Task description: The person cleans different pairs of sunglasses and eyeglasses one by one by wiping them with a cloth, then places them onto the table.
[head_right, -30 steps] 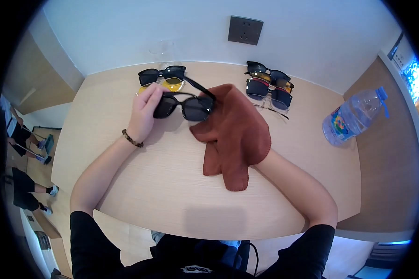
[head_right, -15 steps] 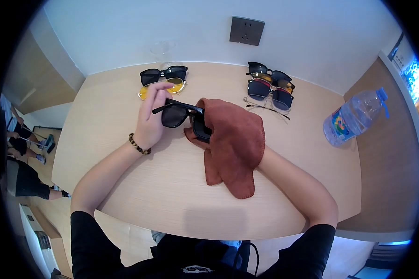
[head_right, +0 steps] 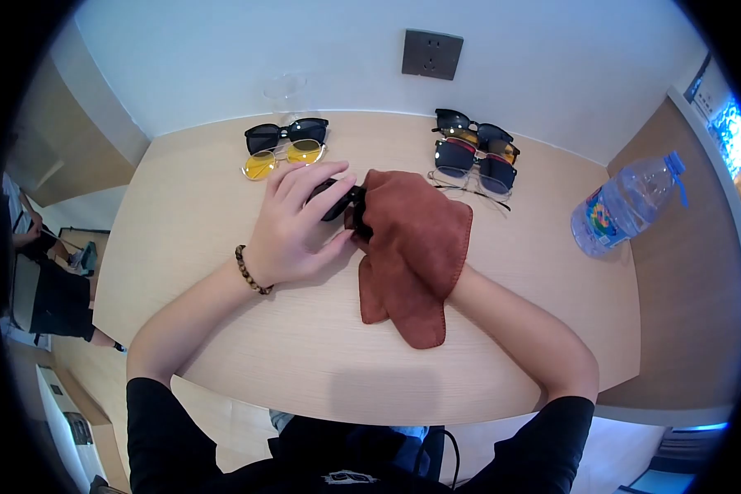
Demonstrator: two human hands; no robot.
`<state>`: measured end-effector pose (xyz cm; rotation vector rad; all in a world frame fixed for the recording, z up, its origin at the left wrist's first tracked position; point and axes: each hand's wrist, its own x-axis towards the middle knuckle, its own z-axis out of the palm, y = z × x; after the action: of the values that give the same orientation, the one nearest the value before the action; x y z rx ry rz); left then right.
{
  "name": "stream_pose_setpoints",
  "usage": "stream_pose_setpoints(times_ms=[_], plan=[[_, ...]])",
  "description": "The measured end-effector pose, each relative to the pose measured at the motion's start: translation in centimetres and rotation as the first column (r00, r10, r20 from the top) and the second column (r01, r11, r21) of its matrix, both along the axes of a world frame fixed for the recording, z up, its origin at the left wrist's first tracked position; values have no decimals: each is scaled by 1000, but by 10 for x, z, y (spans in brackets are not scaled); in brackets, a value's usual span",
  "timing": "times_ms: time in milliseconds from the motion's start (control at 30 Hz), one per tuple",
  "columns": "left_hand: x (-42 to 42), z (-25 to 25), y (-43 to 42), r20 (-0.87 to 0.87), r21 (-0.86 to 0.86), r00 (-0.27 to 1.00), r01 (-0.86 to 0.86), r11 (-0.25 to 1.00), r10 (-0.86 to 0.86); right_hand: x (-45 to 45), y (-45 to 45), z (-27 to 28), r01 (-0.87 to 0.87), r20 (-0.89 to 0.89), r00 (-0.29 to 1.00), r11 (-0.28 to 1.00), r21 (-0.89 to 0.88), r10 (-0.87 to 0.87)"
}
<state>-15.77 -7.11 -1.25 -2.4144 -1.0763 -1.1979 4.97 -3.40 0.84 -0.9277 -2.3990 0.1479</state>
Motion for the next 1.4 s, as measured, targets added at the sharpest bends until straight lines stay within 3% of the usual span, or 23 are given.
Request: stream_pose_setpoints(times_ms=[33, 100, 167, 367, 433, 567, 633, 667, 733, 767, 833, 933, 967, 1000, 1033, 1100, 1167, 1267, 1400], plan=[[-1, -3, 0, 0, -2, 1000, 1, 1000, -1, 0, 0, 1, -95, 6, 995, 995, -35, 95], [-4, -12, 2, -99, -49, 995, 1, 999, -6, 0, 0, -3, -66, 82, 994, 998, 1, 66], [-8, -13, 4, -71, -84, 997, 25, 996, -31, 0, -2, -3, -40, 156, 987, 998, 42, 33], [-6, -7, 1, 39, -171, 991, 130, 977, -125, 7, -8, 2, -68, -19, 998, 996, -59, 67], [-6, -9, 0, 47, -167, 991, 133, 977, -127, 7, -13, 2, 25, -118, 992, 986, -166, -45], [-13, -16, 3, 124, -269, 989, 112, 957, -81, 5, -17, 15, 44, -160, 984, 981, -190, -75], [-14, -15, 5, 190, -288, 979, 133, 948, -79, -1, -15, 46, -6, 15, 1000, 938, -346, 12], [-12, -16, 6, 253, -237, 963, 158, 958, -96, -2, -11, 42, -7, 16, 1000, 938, -346, 13], [-11, -18, 9, 318, -189, 940, 187, 964, -120, -2, -2, 27, -157, -368, 926, 800, -579, -86], [-13, -19, 9, 306, -208, 944, 196, 958, -127, -2, -1, 23, -154, -367, 926, 799, -581, -89], [-15, -20, 9, 291, -223, 947, 202, 954, -133, -3, 2, 20, -266, -497, 834, 613, -744, -241], [-17, -30, 10, 452, -152, 887, 174, 973, -88, -3, 6, 18, -487, -560, 655, 282, -826, -507], [-17, -33, 11, 453, -154, 887, 175, 973, -88, -4, 1, 22, -486, -558, 655, 281, -827, -509], [-17, -35, 10, 499, -136, 858, 213, 967, -119, -6, -7, 32, -155, -345, 918, 621, -768, -197], [-17, -36, 10, 542, -114, 827, 250, 962, -150, -10, -11, 37, 40, 69, 998, 902, -431, -12], [-22, -37, 10, 466, -113, 872, 225, 968, -148, -20, -9, 33, 49, 99, 995, 900, -434, -7], [-18, -36, 11, 561, -67, 775, 394, 917, -292, -30, -4, 21, 74, 159, 987, 890, -450, -2], [-16, -28, 4, 541, -114, 789, 413, 904, -292, -38, 1, 10, 113, 246, 969, 875, -471, 8], [-14, -27, 6, 610, -97, 722, 478, 873, -327, -38, -5, 16, 73, 202, 979, 885, -461, 24]])
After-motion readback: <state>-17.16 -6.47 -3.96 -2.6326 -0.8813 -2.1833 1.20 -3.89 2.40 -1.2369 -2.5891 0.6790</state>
